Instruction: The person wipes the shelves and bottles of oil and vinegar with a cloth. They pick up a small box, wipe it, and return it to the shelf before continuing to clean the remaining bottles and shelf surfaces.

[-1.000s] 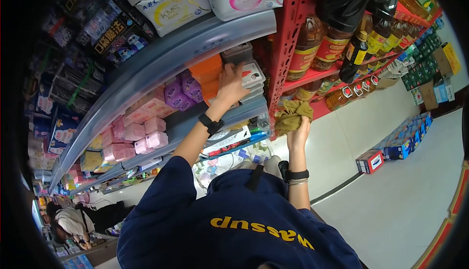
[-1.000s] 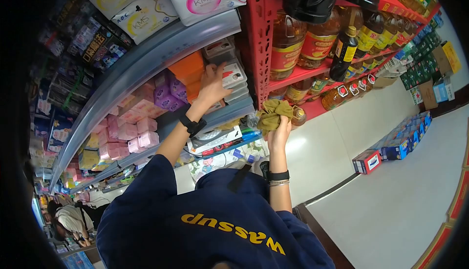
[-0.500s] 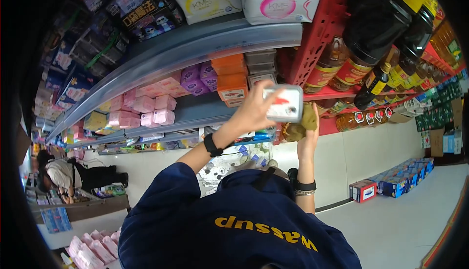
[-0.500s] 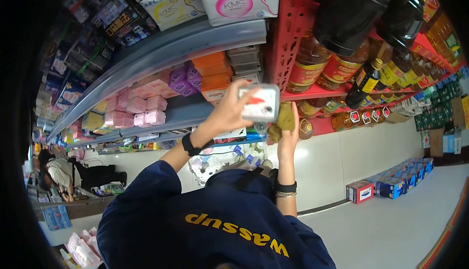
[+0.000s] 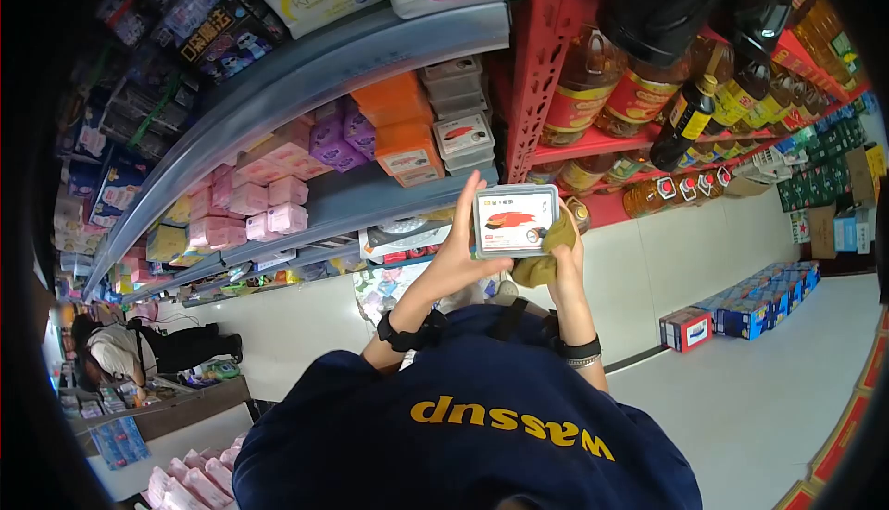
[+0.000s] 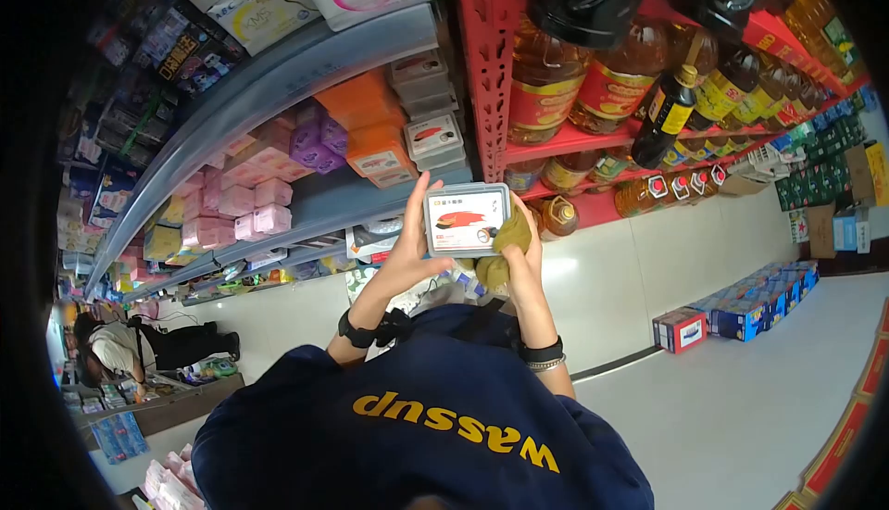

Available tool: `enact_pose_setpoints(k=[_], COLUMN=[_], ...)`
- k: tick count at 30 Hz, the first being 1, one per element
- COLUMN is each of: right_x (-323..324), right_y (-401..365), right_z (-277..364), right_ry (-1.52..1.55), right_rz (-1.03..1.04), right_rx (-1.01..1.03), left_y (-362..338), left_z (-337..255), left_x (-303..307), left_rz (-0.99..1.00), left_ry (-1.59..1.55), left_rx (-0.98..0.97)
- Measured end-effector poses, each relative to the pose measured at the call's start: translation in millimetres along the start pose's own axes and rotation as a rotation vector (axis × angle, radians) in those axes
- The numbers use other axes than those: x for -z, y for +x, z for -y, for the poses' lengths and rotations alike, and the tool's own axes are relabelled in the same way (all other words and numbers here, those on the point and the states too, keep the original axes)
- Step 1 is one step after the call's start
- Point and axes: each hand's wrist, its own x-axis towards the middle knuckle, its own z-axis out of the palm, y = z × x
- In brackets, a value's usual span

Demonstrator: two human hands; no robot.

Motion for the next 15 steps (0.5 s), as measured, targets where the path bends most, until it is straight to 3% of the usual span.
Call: enact_pose_setpoints(k=[1,3,6,8,13,15], right_x=[6.5,17.0,28.0,36.1,20.9,21.4], right_y=[-3.3,-7.6,-15.9,-12.9,-1.9,6.2], right_z=[-2.6,-6.8,-16.1,-19.7,9.0,16.2], right_ry=[0.032,0.058,0.129,-0.153,-0.314,-0.42], right_rz=[-0.044,-0.083,-0.12,-0.073,0.028,0.16], right_rx=[-0.044,-0.091,-0.153,-0.16,-0.197,-0.129], left_y=[-2.3,-4.1,-7.5,-6.2,-9.9,-11.4], left_z=[3.0,4.2,18.6,17.5,-0.3,-3.0], left_x=[-3.0,-8.5,-11.8,-12.3,-17.3,-20.5], left_rz=[0.006,-0.171,-0.15,-0.143,-0.168,-0.184], left_ry=[-0.006,-0.467,-0.32,-0.299,-0.174,-0.161], left_rx=[0.006,0.195,0.263,0.267,0.233,0.208])
